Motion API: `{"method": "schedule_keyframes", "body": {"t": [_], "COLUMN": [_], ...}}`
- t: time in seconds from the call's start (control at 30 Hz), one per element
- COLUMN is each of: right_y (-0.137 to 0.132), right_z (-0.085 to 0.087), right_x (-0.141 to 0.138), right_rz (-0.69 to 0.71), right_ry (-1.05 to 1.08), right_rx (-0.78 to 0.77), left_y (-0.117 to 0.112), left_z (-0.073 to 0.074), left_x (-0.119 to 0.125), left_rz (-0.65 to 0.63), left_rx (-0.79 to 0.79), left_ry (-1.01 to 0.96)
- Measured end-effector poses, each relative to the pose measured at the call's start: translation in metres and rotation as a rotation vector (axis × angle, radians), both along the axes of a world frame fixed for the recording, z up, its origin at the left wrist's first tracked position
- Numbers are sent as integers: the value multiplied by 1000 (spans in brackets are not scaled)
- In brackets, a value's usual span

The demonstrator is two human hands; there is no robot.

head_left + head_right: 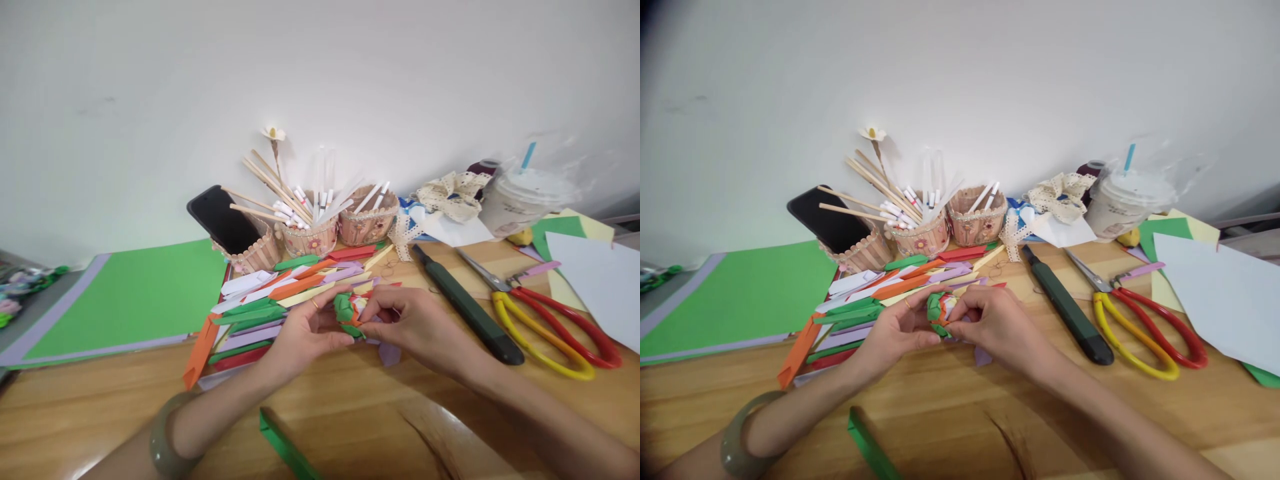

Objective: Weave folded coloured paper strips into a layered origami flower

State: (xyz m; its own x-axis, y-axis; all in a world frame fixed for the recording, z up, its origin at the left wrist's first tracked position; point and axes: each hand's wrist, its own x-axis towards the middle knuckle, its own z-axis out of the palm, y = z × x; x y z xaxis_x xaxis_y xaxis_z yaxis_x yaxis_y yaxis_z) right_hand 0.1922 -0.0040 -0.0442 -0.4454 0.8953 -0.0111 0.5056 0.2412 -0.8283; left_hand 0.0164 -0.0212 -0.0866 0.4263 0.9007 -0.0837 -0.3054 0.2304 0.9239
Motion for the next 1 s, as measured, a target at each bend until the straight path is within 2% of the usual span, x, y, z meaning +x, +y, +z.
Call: {"method": "schedule_keyframes", "body": {"t": [0.17, 0.3, 0.4, 0.57, 0.7, 0.87, 1.0], "right_y": [-2, -6, -8, -11, -13, -14, -14], "right_z": [3, 5, 0, -11, -12, -12, -12], "right_x": [2, 6, 7, 4, 3, 4, 3], "right_rz": [24, -46, -72, 23, 120, 65, 135], "right_ry": [61, 72, 81, -86, -145, -190, -195], "right_rx": [211, 515, 706, 900, 1100, 1083, 1055], "left_y": [3, 4, 3, 1, 0, -1, -2], "left_z": [0, 1, 3, 6, 7, 10, 12], "left_x": [2, 2, 1, 2, 2, 2, 3], "left_rz": [143, 207, 212, 221, 280, 234, 212], "left_rx": [8, 44, 46, 28, -14, -44, -17], "left_ry": [-7, -46, -51, -54, -92, -78, -94]}}
